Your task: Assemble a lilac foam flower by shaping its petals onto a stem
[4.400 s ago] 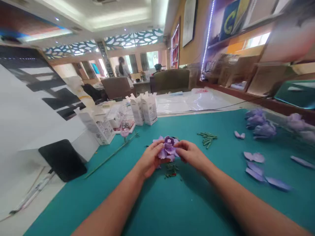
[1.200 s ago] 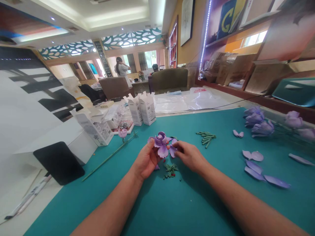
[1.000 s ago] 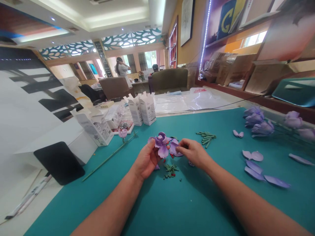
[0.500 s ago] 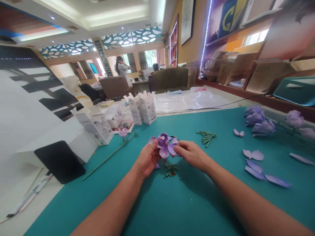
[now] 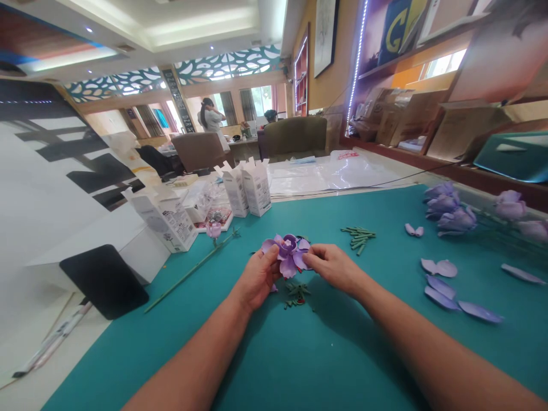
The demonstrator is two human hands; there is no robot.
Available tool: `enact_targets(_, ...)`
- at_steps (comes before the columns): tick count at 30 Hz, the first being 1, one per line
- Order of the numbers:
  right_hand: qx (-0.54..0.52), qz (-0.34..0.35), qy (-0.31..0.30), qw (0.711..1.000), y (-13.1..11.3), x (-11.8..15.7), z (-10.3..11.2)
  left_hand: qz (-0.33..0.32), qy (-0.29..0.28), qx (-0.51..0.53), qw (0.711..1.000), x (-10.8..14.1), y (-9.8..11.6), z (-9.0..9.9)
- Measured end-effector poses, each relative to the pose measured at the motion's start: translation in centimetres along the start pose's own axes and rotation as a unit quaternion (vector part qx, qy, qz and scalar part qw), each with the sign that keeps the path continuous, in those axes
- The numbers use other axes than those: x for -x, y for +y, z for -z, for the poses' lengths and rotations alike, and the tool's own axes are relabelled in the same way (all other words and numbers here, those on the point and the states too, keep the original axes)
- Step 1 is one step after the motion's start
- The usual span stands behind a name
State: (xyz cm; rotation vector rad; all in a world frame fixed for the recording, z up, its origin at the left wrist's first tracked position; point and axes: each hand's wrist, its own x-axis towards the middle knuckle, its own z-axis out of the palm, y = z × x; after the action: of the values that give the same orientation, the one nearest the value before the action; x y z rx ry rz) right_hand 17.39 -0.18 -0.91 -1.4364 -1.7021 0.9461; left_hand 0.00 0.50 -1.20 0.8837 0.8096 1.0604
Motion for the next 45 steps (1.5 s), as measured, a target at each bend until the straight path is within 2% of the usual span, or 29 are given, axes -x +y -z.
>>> enact_targets(45,-0.006,-0.054,0.023,0.998,-0.61,0.26,-0.24,0.001,-0.02,-0.012,1.0,0.24,-0.44,-0.34)
